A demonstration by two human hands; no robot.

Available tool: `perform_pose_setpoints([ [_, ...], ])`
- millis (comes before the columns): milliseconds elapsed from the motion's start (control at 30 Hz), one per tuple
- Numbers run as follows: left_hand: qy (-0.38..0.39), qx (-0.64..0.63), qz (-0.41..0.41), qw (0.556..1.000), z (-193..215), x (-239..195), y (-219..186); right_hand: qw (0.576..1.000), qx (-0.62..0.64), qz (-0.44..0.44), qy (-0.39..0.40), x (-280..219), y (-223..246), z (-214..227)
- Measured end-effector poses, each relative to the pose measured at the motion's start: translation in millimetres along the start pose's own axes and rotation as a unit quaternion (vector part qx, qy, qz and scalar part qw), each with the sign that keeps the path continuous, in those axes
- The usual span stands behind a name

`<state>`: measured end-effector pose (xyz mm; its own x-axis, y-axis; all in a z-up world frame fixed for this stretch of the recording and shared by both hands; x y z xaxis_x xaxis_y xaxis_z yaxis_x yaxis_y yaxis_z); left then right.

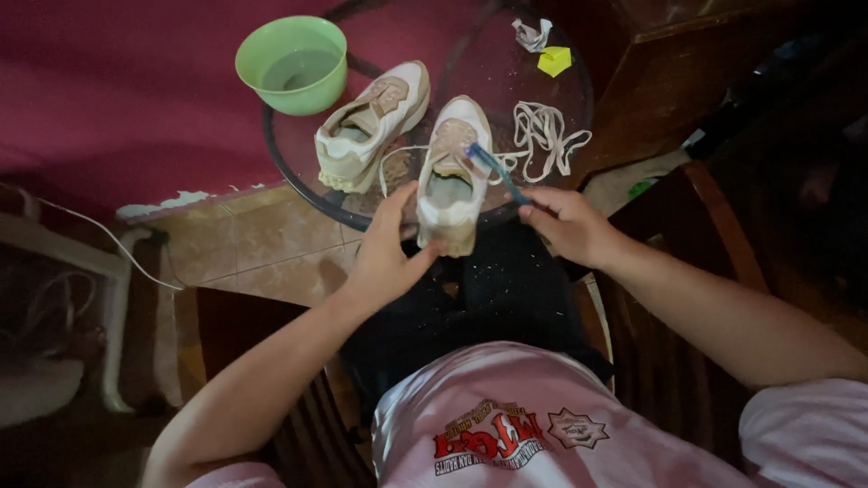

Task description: The person scrubs a white sneaker with a toothbrush, repeatedly dipping the brush into a green bowl of water and cleaning the upper, laces, and sole. The person rotates the shoe to access different areas and continues scrubbing throughout the clip.

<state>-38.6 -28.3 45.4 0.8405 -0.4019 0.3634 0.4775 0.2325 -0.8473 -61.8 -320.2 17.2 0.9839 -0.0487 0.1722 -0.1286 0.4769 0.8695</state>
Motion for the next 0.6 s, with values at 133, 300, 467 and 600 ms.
perform_pose_setpoints([
  [133, -0.077, 0.052, -0.115, 0.989, -1.4, 11.1, 38.9, 0.997, -0.061, 0.047, -0.001, 7.6, 1.8, 12.3],
  [300, -0.131, 0.108, -0.151, 0.974, 17.2, 23.1, 64.1, 0.987, -0.142, 0.070, 0.008, 3.0, 30.9, 9.8],
  [467, -0.061, 0.200, -0.110, 0.972, 31.8, 18.2, 47.2, 0.948, -0.191, 0.248, -0.053, 14.9, 38.7, -31.6],
  [600, -0.010, 0.281, -0.187, 0.941, 37.1, 22.2, 17.7, 0.946, -0.252, 0.192, 0.068, 21.5, 80.8, -59.3],
])
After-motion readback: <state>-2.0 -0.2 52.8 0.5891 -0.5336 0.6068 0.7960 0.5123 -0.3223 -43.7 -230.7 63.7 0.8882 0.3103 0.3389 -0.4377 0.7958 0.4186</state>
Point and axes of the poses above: each hand's wrist, its own x-axis towards the middle knuckle, its own z-axis out of the back of the hand, y = z × x, the point moved 1 cm from there along x, towards the middle knuckle, and after that the axes turned 4 degrees about -y, right-handed, at the moved point
